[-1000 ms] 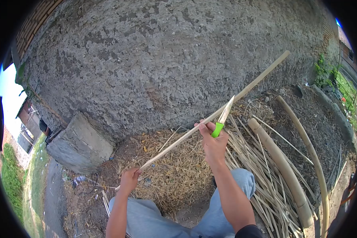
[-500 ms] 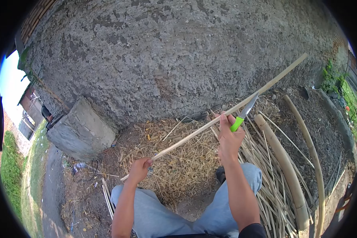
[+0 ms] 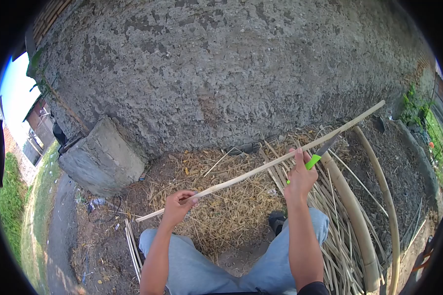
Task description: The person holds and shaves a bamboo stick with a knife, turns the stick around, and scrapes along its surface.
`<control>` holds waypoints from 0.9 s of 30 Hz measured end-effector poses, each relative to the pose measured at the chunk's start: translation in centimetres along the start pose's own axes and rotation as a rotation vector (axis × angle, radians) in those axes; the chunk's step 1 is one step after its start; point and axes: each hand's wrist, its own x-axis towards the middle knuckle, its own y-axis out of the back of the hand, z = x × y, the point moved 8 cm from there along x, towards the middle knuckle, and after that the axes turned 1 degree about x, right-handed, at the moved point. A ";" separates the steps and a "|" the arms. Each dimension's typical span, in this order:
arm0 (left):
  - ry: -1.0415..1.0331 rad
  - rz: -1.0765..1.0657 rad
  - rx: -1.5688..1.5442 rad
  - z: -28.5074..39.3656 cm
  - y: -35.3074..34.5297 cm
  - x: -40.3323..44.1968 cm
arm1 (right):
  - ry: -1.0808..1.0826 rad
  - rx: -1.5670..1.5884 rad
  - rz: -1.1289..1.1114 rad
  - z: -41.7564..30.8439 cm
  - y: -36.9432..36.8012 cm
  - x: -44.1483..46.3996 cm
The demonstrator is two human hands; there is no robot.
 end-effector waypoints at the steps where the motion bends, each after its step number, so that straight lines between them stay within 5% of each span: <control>1: 0.045 0.009 -0.017 -0.4 0.2 0.1 | 0.003 0.002 -0.003 0.0 -0.1 -0.1; 11: -0.007 0.037 -0.038 -1.2 0.2 0.3 | 0.018 -0.164 -0.095 0.8 -0.8 -0.7; 15: -0.046 0.081 0.227 -1.5 0.0 -0.3 | 0.088 -0.070 -0.113 0.6 -1.6 -0.9; 17: -0.353 0.115 0.675 0.7 -0.8 -1.1 | 0.153 -0.034 -0.155 0.3 -2.5 -0.5; 21: -0.321 0.181 0.552 1.6 0.4 -2.0 | 0.159 0.148 -0.300 -2.6 -6.7 -0.8; 26: -0.326 0.446 0.299 2.2 5.3 -4.6 | 0.723 0.010 -0.299 -8.7 -8.3 -1.7; 27: -0.108 0.510 0.060 2.7 6.9 -6.2 | 0.877 -0.038 -0.308 -9.7 -8.3 -2.6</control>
